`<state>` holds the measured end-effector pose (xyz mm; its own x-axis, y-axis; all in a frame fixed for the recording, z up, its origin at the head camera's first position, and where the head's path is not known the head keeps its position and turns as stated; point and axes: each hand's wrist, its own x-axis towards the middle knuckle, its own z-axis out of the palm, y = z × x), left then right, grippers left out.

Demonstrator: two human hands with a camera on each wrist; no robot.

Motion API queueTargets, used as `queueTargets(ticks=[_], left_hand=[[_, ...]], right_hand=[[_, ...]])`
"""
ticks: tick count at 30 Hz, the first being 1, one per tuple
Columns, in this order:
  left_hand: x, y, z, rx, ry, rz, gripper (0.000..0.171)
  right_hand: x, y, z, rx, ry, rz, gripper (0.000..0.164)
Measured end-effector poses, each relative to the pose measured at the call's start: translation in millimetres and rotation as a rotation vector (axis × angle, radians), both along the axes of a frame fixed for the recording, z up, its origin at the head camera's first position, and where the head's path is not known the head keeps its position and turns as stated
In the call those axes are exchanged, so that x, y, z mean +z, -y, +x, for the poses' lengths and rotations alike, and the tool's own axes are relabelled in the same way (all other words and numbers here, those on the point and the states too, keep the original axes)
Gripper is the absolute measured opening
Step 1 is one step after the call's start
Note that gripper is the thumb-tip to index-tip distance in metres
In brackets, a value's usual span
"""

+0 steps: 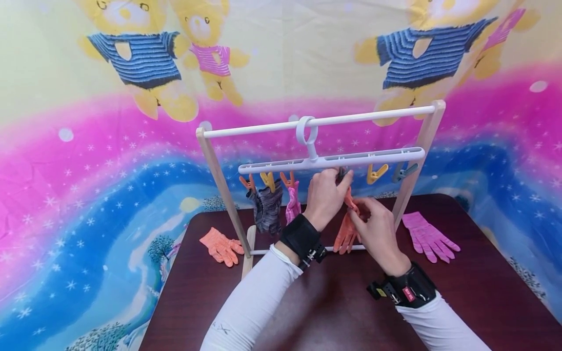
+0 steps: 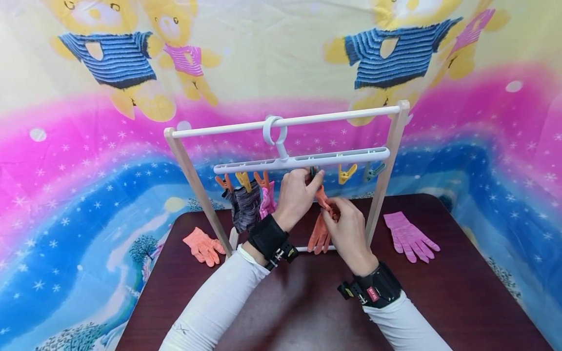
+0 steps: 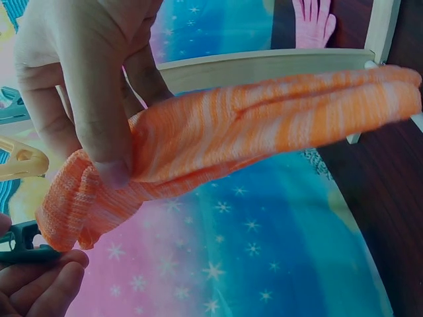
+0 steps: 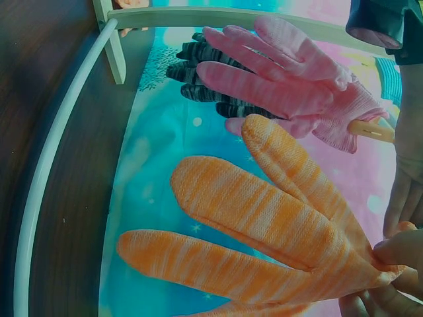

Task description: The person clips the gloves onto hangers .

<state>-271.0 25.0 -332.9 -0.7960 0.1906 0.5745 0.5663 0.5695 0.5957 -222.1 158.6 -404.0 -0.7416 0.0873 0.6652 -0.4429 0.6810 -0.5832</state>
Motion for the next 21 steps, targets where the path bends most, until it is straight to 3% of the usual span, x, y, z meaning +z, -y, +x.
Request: queueTargets(ticks=[21], left_hand=[[-1.1, 0.6, -1.3, -0.026, 0.042, 0.059, 0.042]], right_hand=[[-1.4, 1.4, -0.7, 0.002, -0.021, -0.024, 0.016]])
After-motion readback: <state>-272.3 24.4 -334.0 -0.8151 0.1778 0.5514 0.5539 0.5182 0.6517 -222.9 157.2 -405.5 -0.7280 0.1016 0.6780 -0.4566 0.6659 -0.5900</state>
